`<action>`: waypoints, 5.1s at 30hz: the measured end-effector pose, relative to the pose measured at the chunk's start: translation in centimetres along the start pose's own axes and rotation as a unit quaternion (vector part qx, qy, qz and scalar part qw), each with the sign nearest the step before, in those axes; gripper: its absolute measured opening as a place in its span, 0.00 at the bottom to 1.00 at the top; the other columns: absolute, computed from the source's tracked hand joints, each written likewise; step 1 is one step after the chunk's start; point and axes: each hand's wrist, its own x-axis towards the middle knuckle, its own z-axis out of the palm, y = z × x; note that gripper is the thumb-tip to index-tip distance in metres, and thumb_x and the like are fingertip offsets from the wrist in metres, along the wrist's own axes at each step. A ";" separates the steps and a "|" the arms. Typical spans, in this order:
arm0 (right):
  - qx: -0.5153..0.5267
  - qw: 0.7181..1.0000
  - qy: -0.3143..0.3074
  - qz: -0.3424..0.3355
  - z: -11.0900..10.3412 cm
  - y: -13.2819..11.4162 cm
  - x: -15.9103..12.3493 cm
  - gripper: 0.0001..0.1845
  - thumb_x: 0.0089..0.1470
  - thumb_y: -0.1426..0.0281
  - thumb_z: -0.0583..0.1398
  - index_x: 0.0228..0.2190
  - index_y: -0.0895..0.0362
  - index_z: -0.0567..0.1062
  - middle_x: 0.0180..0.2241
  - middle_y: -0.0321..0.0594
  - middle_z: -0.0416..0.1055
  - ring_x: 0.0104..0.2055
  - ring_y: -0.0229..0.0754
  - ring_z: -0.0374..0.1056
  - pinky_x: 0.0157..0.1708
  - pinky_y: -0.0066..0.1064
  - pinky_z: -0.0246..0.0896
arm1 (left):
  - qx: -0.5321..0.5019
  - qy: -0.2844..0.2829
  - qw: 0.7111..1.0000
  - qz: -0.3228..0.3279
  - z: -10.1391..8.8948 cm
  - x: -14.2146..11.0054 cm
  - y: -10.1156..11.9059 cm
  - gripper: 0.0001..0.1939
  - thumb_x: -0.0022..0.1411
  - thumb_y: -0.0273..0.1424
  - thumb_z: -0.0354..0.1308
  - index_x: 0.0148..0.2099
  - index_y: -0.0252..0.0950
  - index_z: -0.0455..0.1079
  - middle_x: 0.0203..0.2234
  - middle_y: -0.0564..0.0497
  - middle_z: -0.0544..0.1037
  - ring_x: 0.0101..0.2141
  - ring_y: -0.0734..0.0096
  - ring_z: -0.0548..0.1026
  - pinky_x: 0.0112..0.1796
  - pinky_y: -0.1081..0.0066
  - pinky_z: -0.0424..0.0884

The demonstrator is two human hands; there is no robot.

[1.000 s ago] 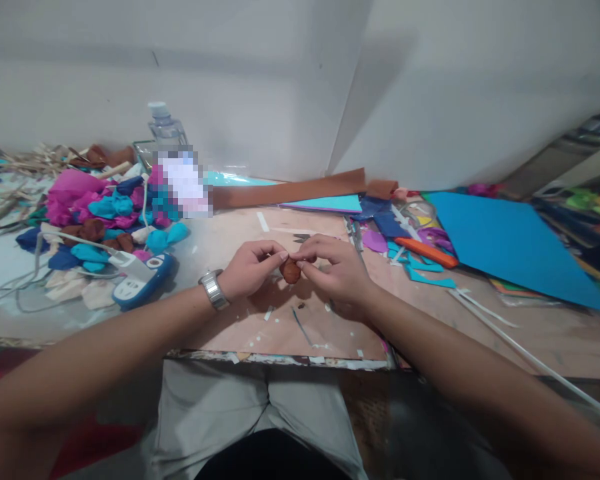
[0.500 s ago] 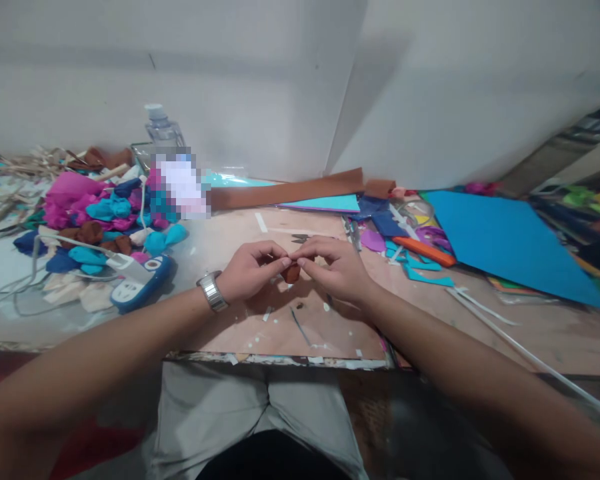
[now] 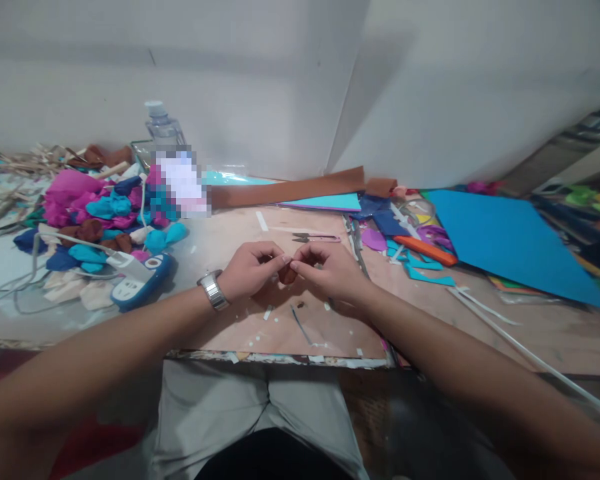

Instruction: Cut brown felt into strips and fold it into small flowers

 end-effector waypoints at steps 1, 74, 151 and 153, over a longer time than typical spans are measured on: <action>0.016 1.000 0.002 0.009 0.1 0.1 0.0 0.07 0.55 0.66 0.65 0.28 0.56 0.77 0.28 0.38 0.79 0.31 0.41 0.72 0.31 0.31 0.63 | -0.002 -0.003 1.000 -0.001 0.1 0.0 0.0 0.18 0.67 0.43 0.62 0.33 0.33 0.77 0.26 0.48 0.80 0.28 0.72 0.76 0.32 0.73 0.72; -0.034 0.979 0.070 -0.189 -0.6 1.0 0.5 0.01 0.54 0.71 0.72 0.31 0.54 0.85 0.34 0.41 0.81 0.37 0.42 0.77 0.39 0.34 0.71 | -0.113 0.048 0.989 0.076 0.4 0.5 -0.5 0.15 0.57 0.35 0.75 0.44 0.35 0.79 0.40 0.45 0.85 0.41 0.65 0.82 0.45 0.67 0.78; -0.119 0.964 -0.037 -0.234 -1.4 0.9 0.2 0.26 0.56 0.66 0.71 0.55 0.50 0.74 0.52 0.44 0.70 0.43 0.42 0.72 0.44 0.36 0.72 | -0.020 -0.021 1.000 -0.012 0.4 0.0 -1.0 0.20 0.56 0.29 0.72 0.48 0.38 0.67 0.34 0.50 0.85 0.35 0.63 0.84 0.35 0.70 0.75; -0.142 0.959 -0.068 -0.238 -1.3 1.0 0.3 0.19 0.57 0.67 0.70 0.51 0.50 0.79 0.50 0.44 0.71 0.47 0.44 0.72 0.47 0.37 0.71 | 0.003 -0.034 0.999 -0.020 0.5 -0.1 -1.0 0.21 0.57 0.30 0.71 0.48 0.39 0.64 0.33 0.50 0.85 0.35 0.62 0.84 0.33 0.71 0.74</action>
